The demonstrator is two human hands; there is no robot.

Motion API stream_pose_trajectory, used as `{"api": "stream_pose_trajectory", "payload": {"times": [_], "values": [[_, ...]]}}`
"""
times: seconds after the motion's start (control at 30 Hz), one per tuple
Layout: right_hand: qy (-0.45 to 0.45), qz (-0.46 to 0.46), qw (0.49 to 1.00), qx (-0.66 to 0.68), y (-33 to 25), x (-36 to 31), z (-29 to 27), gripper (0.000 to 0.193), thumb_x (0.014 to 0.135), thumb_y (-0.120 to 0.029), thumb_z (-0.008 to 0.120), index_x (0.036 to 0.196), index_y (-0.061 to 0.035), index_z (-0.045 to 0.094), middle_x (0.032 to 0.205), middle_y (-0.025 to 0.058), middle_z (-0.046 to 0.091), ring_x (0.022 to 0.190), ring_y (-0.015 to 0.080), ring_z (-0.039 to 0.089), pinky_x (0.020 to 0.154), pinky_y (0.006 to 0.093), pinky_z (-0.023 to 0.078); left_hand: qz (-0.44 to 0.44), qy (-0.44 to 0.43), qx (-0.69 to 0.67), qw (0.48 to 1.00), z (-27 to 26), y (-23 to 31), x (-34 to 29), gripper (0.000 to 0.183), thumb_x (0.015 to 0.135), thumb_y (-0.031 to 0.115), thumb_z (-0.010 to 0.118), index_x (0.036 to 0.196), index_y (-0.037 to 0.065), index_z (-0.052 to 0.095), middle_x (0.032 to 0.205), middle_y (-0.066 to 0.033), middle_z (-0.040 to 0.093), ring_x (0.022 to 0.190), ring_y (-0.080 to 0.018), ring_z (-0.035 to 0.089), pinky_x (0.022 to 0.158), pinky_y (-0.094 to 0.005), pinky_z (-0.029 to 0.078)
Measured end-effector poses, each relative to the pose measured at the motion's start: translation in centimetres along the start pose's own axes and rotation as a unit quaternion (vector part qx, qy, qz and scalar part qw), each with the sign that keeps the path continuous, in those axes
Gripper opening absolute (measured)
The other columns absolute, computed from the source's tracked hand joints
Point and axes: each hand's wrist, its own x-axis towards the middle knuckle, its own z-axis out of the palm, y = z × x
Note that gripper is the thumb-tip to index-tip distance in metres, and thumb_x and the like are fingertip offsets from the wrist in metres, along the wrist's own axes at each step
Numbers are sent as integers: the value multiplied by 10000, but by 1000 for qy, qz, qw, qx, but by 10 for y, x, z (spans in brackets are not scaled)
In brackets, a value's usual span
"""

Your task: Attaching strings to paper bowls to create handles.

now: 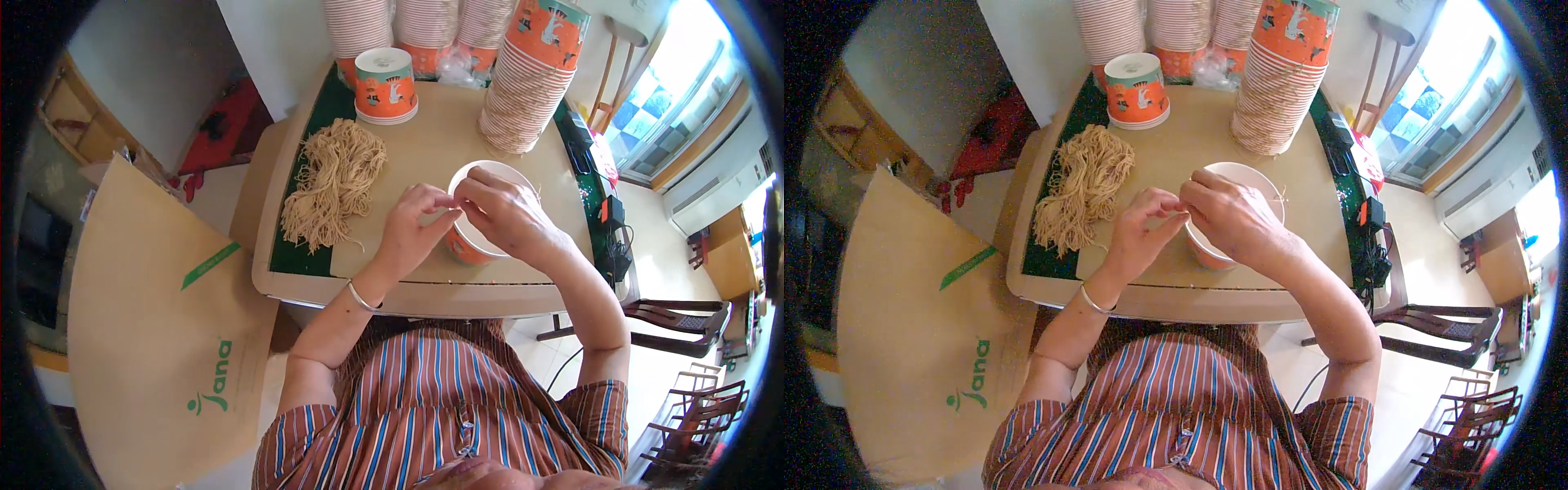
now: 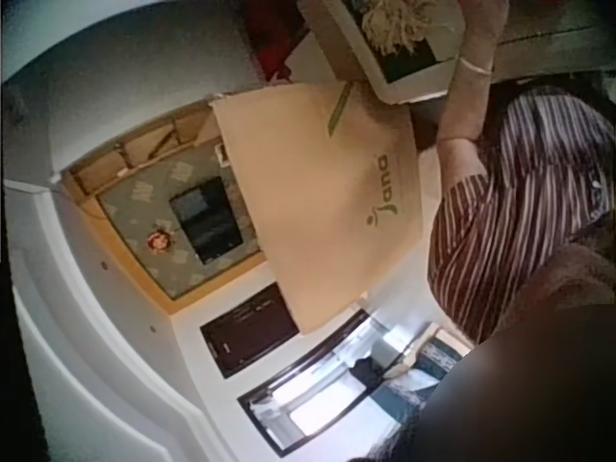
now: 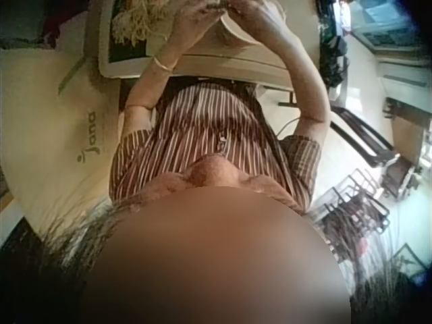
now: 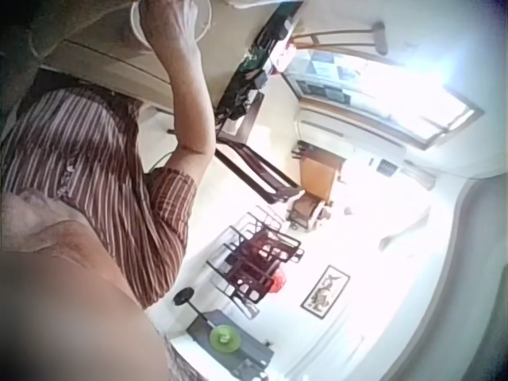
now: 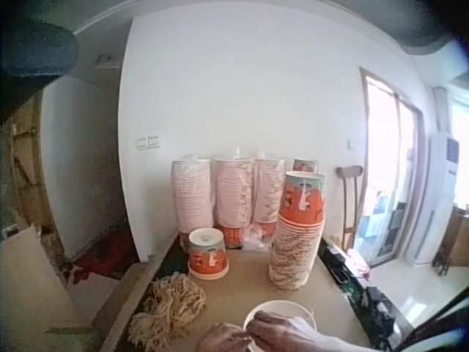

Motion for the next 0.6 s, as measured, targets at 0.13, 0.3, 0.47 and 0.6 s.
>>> {"api": "stream_pose_trajectory", "payload": {"times": [0.13, 0.3, 0.47, 0.6], "values": [[1, -6, 1000, 0, 1, 1, 1, 126, 881, -119, 637, 982, -63, 587, 942, 122, 614, 872, 359, 642, 722, 464, 527, 1, -2, -24, 1000, 4, -10, 0, 132, 885, 69, 722, 990, 27, 655, 954, -46, 654, 904, -131, 636, 773, -272, 510], [32, -7, 999, 10, 2, 4, -5, 219, 843, 21, 622, 1049, -54, 608, 975, 133, 649, 865, 352, 647, 739, 430, 532, -17, -2, -40, 999, 2, -12, -2, 98, 890, 45, 697, 969, 25, 643, 937, -35, 632, 888, -116, 625, 799, -259, 510], [46, -3, 999, 15, 0, 3, -8, 261, 849, 6, 587, 1103, -54, 576, 899, 163, 648, 830, 366, 650, 721, 454, 521, -18, 7, -86, 996, 6, -16, -3, 77, 885, 28, 677, 954, 24, 642, 935, -35, 627, 875, -114, 618, 808, -259, 508], [51, 13, 998, 24, -3, 3, -10, 296, 833, -13, 573, 1124, -59, 550, 802, 180, 634, 778, 386, 640, 681, 481, 502, -3, 13, -81, 997, 7, -13, -2, 92, 854, 19, 680, 941, 29, 652, 929, -41, 613, 876, -142, 599, 814, -277, 495]]}}
